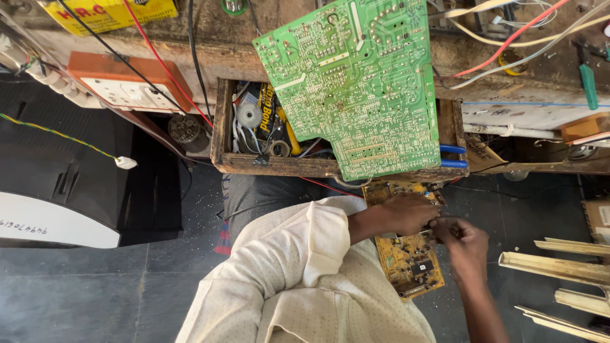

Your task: The person uses a soldering iron to work on a green circuit board, then switches to a smaller brown board to remove components with pliers. The person handles wires and small parts on a cluttered workbench.

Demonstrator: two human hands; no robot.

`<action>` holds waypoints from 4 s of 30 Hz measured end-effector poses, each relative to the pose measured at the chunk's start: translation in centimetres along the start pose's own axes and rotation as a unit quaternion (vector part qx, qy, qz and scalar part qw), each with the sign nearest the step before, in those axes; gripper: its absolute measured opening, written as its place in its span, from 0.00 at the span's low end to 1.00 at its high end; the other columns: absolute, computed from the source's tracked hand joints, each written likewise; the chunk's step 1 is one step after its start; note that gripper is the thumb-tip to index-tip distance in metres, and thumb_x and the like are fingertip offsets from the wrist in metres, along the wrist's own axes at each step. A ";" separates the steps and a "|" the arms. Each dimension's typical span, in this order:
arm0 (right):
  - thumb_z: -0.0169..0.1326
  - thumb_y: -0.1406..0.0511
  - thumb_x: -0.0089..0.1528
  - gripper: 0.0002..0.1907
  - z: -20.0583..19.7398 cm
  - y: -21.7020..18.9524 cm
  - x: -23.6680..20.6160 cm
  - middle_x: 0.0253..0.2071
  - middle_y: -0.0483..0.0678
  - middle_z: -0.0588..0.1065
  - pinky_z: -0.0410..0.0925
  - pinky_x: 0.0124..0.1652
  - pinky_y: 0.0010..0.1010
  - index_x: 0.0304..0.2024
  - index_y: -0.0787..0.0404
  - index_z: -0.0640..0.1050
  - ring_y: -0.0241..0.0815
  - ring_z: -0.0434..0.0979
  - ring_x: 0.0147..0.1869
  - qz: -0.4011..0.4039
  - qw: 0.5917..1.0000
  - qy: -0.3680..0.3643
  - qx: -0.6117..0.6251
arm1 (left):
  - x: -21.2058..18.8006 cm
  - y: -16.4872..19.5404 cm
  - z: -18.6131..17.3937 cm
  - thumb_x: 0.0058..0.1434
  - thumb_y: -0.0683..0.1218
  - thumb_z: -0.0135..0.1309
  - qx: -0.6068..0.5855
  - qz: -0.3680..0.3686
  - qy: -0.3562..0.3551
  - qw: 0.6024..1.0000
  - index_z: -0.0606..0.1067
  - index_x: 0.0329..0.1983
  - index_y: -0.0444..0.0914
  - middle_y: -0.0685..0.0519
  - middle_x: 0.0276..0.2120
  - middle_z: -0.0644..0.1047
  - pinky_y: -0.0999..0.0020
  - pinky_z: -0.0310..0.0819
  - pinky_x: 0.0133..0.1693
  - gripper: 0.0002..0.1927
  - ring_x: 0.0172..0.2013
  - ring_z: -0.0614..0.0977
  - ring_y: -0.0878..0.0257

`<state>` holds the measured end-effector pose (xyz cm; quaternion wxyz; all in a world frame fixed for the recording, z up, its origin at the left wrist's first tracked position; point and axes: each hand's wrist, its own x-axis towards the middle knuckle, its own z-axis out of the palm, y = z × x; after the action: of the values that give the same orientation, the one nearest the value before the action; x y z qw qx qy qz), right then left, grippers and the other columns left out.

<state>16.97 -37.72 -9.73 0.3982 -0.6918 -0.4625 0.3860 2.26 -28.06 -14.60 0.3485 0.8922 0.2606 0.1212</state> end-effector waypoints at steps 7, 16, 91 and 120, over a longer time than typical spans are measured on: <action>0.57 0.78 0.58 0.05 -1.5 1.6 1.9 0.30 0.56 0.79 0.72 0.31 0.32 0.37 0.74 0.81 0.41 0.78 0.28 0.036 0.998 -0.041 -0.027 | 0.3 -1.6 0.3 0.51 0.40 0.56 -0.057 0.067 0.003 0.996 0.77 0.39 0.40 0.47 0.38 0.81 0.52 0.76 0.42 0.11 0.43 0.83 0.50; 0.56 0.78 0.58 0.07 -1.9 2.1 1.8 0.32 0.55 0.80 0.73 0.35 0.29 0.39 0.74 0.81 0.41 0.79 0.30 0.006 0.999 -0.053 0.005 | -0.2 -2.3 0.1 0.48 0.38 0.55 -0.107 0.117 0.035 0.987 0.78 0.38 0.42 0.48 0.34 0.81 0.53 0.75 0.41 0.14 0.41 0.83 0.51; 0.56 0.76 0.62 0.03 -1.4 0.6 -0.5 0.30 0.48 0.79 0.69 0.28 0.23 0.37 0.69 0.80 0.33 0.76 0.27 -0.058 0.997 -0.046 -0.032 | -1.4 0.7 -0.2 0.51 0.39 0.58 -0.089 0.057 0.084 0.991 0.75 0.39 0.39 0.45 0.36 0.80 0.46 0.70 0.48 0.11 0.45 0.81 0.45; 0.63 0.72 0.57 0.04 -2.1 -1.0 1.7 0.26 0.46 0.79 0.63 0.21 0.21 0.36 0.63 0.83 0.29 0.71 0.23 0.032 0.996 -0.046 0.073 | -2.3 1.0 -2.5 0.70 0.46 0.47 -0.120 0.038 0.088 0.988 0.68 0.55 0.37 0.38 0.38 0.80 0.45 0.74 0.42 0.13 0.40 0.82 0.38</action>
<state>18.96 -36.29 -8.25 0.4136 -0.6570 -0.4281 0.4627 -0.28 -28.60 -12.21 0.4242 0.8389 0.2398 0.2426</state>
